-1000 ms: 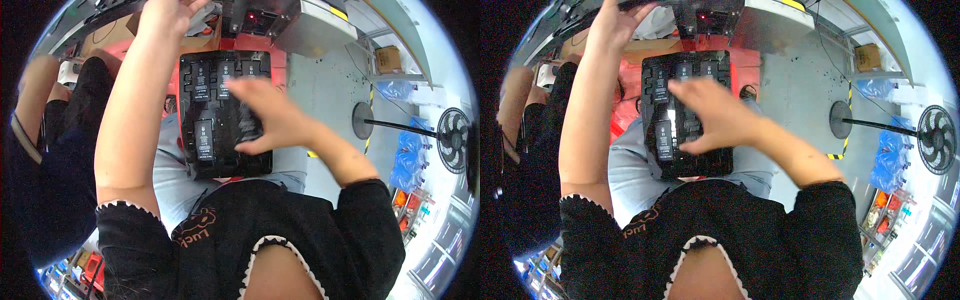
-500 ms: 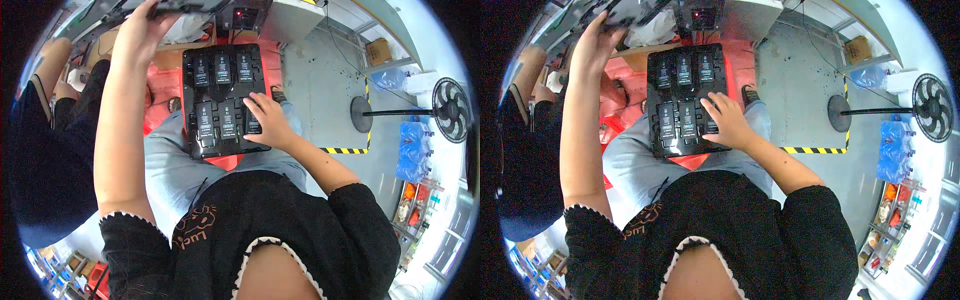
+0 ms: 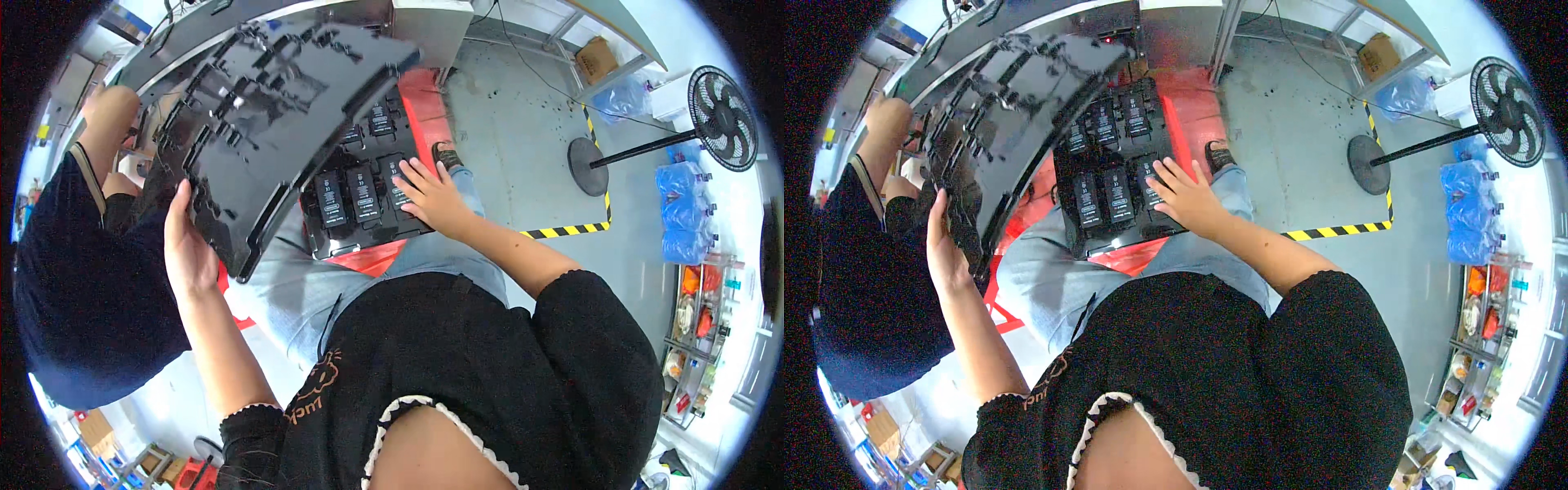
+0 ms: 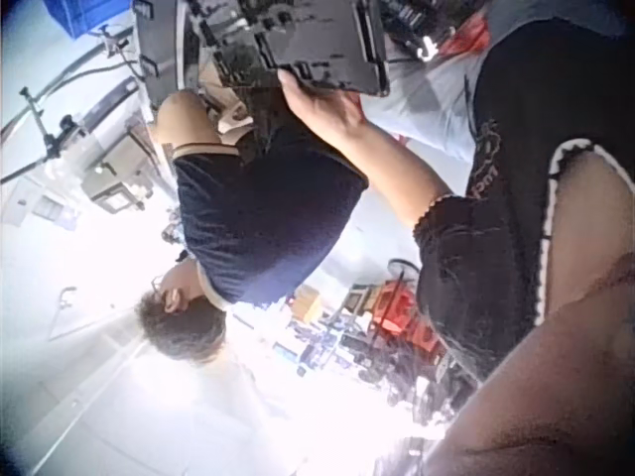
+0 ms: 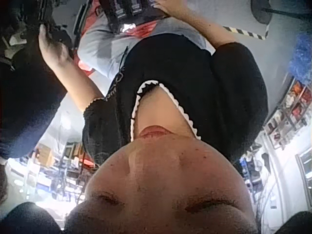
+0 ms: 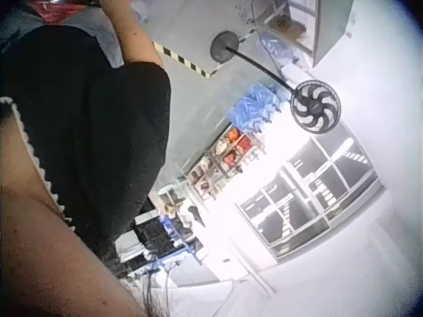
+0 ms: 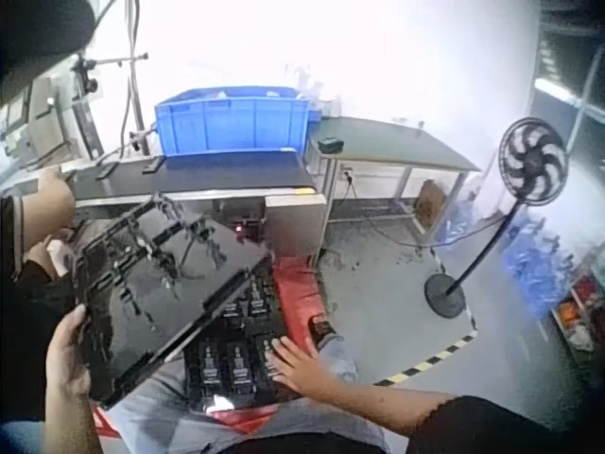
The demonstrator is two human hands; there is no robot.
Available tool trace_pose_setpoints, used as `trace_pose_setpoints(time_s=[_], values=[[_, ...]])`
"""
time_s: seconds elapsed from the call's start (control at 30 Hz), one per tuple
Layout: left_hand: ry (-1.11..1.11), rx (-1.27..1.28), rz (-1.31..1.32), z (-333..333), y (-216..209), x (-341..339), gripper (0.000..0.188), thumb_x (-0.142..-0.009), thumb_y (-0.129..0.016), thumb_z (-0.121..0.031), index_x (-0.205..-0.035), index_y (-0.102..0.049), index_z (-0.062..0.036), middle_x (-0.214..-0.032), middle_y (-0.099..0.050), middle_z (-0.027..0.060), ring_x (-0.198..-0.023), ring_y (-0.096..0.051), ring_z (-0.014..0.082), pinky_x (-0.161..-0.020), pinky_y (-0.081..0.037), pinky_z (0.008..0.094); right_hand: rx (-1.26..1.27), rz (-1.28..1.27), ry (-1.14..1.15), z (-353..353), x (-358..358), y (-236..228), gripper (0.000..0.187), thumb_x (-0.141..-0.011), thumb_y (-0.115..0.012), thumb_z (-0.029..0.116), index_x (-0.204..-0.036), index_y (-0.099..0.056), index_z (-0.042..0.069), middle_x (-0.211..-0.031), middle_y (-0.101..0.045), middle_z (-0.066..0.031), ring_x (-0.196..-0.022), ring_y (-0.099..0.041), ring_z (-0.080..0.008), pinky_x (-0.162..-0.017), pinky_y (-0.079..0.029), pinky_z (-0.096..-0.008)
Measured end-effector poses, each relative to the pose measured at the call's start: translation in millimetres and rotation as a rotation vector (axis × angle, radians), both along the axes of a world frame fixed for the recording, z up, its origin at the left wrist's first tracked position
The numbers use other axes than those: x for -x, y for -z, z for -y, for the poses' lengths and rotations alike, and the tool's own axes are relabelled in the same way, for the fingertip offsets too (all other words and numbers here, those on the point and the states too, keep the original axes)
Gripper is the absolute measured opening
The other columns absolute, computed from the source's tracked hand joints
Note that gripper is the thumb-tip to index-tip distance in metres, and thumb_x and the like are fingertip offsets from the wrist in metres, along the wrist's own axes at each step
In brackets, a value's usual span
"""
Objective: The person sits on the floor and repeatedly picks up black battery modules from a tray, places them into a machine slot, and returns them to the tray. The person handles the modules one at a time in a repetitive loop.
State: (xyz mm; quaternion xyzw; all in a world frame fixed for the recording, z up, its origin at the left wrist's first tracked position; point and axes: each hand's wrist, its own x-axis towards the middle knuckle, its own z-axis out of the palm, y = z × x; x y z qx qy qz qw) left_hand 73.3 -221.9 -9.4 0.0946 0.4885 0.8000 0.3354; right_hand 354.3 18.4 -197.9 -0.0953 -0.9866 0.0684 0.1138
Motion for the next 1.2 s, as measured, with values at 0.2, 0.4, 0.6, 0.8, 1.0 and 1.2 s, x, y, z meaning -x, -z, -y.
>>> trace_pose_setpoints(time_s=[0.2,0.4,0.6,0.8,1.0,1.2], values=[[-0.014,-0.008,0.017,14,-2,-9,0.025,-0.095,-0.06,-0.022,-0.111,-0.066,-0.004,-0.105,-0.071,0.0084,-0.095,-0.068,0.0194,-0.085,-0.055,0.036,0.025,-0.011,-0.111,37,13,-16,0.063,-0.089,-0.059,0.042,-0.142,-0.043,0.01,-0.155,-0.031,-0.0115,-0.144,-0.025,-0.0309,-0.111,-0.022,-0.0601],[-0.047,0.069,-0.007,33,9,0,0.025,-0.095,-0.06,-0.021,-0.112,-0.065,-0.0033,-0.108,-0.069,0.0074,-0.096,-0.067,0.0181,-0.086,-0.053,0.0348,0.092,0.016,-0.136,52,20,-8,0.065,-0.089,-0.059,0.042,-0.141,-0.043,0.007,-0.149,-0.038,-0.0123,-0.14,-0.03,-0.0267,-0.112,-0.023,-0.0562],[0.288,0.446,-0.259,47,33,-15,0.035,-0.089,-0.067,-0.025,-0.114,-0.061,-0.0016,-0.105,-0.066,0.0039,-0.096,-0.061,0.0135,-0.087,-0.046,0.0295,0.957,-0.549,0.114,29,14,-46,0.052,-0.09,-0.064,0.034,-0.127,-0.054,-0.002,-0.106,-0.066,-0.0099,-0.1,-0.062,-0.0205,-0.091,-0.047,-0.0322],[0.389,0.797,-0.677,-8,133,-22,0.047,-0.097,-0.054,-0.033,-0.127,-0.055,0.0033,-0.116,-0.062,0.0163,-0.113,-0.055,0.0276,-0.1,-0.039,0.0356,0.976,-0.281,0.493,0,24,-33,0.043,-0.089,-0.068,0.025,-0.12,-0.056,-0.002,-0.094,-0.062,-0.0112,-0.092,-0.06,-0.026,-0.086,-0.047,-0.0352],[0.205,0.732,-0.689,-48,243,-21,0.055,-0.1,-0.046,-0.027,-0.145,-0.034,0.0036,-0.146,-0.038,0.0276,-0.136,-0.037,0.0368,-0.113,-0.029,0.0396,0.662,-0.458,0.756,-6,40,15,0.056,-0.079,-0.075,0.022,-0.123,-0.053,-0.004,-0.119,-0.055,-0.0247,-0.116,-0.05,-0.0385,-0.098,-0.04,-0.0428],[0.217,0.466,-0.3,-63,207,-26,0.047,-0.099,-0.045,-0.013,-0.143,-0.04,0.0019,-0.134,-0.055,0.0127,-0.12,-0.051,0.0192,-0.104,-0.036,0.0292,1.6,-0.247,0.8,-45,39,-3,0.073,-0.078,-0.078,0.031,-0.132,-0.047,-0.007,-0.124,-0.058,-0.0174,-0.108,-0.06,-0.0284,-0.084,-0.049,-0.035]])
